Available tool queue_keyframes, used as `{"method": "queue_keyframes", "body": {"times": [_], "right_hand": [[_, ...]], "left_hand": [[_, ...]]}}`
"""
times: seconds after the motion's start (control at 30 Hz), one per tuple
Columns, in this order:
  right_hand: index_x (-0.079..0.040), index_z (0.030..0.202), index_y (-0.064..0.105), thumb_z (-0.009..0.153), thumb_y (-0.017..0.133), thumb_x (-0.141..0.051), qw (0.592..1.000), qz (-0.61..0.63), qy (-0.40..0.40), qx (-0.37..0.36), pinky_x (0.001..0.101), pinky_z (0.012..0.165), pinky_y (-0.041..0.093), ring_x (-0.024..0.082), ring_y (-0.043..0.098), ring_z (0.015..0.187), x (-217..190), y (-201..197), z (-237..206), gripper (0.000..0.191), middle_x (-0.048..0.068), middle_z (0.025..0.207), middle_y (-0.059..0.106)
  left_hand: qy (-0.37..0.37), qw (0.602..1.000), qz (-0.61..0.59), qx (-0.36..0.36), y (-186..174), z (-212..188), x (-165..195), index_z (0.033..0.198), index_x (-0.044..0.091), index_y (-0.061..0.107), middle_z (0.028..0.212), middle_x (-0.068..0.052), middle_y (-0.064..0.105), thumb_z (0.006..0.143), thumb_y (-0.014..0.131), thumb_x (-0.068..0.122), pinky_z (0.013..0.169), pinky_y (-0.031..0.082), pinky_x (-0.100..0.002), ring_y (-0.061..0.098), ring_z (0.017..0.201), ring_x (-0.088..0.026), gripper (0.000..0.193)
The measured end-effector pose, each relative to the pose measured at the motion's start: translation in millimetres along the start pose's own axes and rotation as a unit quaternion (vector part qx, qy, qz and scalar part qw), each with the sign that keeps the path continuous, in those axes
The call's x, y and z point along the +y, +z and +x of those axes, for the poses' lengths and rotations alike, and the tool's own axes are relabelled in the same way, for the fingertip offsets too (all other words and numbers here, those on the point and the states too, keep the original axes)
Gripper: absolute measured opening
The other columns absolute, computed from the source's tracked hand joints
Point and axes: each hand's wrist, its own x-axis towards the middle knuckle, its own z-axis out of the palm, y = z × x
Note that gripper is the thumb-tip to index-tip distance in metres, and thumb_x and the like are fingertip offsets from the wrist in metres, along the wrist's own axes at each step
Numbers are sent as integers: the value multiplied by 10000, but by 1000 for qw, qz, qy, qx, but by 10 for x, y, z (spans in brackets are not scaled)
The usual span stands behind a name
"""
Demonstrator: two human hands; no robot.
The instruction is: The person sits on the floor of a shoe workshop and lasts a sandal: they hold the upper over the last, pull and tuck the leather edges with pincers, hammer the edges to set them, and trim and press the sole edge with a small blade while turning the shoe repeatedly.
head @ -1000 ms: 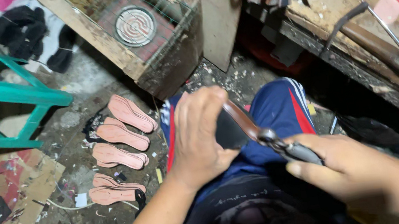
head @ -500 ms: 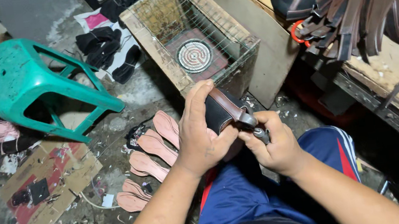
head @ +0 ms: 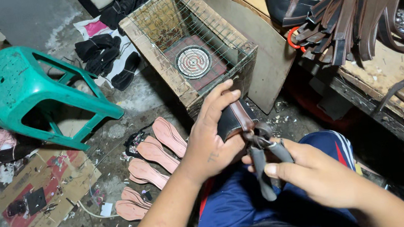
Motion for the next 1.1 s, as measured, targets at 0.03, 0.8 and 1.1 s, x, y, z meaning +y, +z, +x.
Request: {"method": "queue_keyframes", "body": {"times": [0.03,0.8,1.1], "right_hand": [[-45,1294,631,951,569,-213,999,-39,27,16,320,855,547,167,677,954,3,-7,-64,387,34,1090,732],[-125,1532,448,952,586,-305,946,-293,135,-31,379,906,537,283,722,1056,-165,-190,-485,623,150,1140,745],[-172,1322,627,944,651,-315,939,-228,247,69,386,603,541,215,594,639,-322,-131,-431,404,121,740,628]], "left_hand": [[4,1000,-2,-5,11,-14,31,1457,136,484,1579,-201,476,783,735,32,1229,433,-411,529,1474,-373,727],[39,990,136,25,313,-233,282,1379,137,511,1465,-160,520,701,848,101,1143,471,-476,547,1328,-398,758],[48,982,183,16,341,-114,269,1426,151,489,1453,-158,500,606,872,140,1108,474,-480,521,1312,-416,905]]}}
